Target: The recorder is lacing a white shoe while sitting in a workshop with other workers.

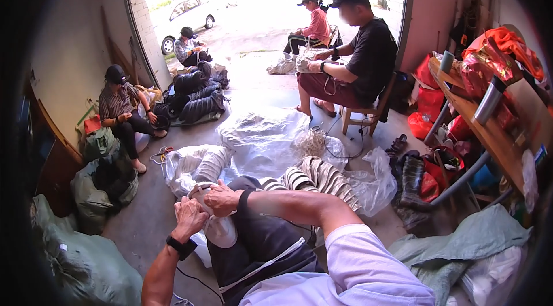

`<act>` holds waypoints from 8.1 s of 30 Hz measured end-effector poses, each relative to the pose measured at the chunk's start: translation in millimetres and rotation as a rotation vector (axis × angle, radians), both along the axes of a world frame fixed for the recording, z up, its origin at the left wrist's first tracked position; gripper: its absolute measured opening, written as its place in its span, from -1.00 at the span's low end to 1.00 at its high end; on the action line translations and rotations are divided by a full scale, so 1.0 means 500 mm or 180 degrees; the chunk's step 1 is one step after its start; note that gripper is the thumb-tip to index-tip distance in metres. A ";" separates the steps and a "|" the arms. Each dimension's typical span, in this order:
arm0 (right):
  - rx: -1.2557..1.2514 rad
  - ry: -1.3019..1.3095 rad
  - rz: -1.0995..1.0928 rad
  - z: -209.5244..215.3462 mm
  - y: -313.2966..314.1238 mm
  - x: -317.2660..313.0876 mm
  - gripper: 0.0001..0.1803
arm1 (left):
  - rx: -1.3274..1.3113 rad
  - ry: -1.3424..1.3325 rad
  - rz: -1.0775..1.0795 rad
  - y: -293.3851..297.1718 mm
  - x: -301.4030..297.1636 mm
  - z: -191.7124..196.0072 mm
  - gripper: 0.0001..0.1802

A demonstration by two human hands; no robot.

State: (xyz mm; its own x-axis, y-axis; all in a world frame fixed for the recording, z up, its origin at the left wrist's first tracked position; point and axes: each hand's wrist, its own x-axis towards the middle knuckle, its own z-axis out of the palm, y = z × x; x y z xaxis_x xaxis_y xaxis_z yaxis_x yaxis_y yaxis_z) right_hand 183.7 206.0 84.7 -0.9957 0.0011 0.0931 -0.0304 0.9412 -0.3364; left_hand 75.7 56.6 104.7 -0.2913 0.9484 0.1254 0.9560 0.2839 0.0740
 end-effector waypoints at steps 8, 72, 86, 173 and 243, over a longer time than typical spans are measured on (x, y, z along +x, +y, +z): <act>-0.1238 0.1226 -0.0802 -0.041 0.031 -0.029 -0.82 | 0.1226 -0.1143 0.0015 -0.016 0.024 -0.001 -0.83; -0.0199 0.2089 -0.3731 0.100 0.600 0.636 -0.79 | 0.2619 -0.2252 0.2288 -0.104 0.107 -0.063 -0.60; -0.0558 0.1904 -0.3800 0.047 0.621 0.693 -0.80 | 0.3051 -0.8320 0.0875 -0.113 0.057 -0.104 -0.86; -0.0005 0.0991 -0.0182 0.043 0.009 0.143 -0.87 | 0.0979 -0.0501 -0.0303 -0.016 0.006 0.032 -0.92; -0.2453 0.2165 -0.3964 0.044 0.634 0.823 -0.65 | 0.0749 0.0433 0.0360 -0.186 -0.146 -0.066 -0.94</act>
State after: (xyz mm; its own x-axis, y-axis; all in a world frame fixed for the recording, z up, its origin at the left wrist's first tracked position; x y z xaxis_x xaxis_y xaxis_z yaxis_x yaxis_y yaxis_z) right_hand 595.3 522.8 106.8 -0.1175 0.9891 0.0893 0.2508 0.1165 -0.9610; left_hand 2.5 -36.3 71.9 -0.3589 0.8511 0.3832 0.9249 0.3794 0.0236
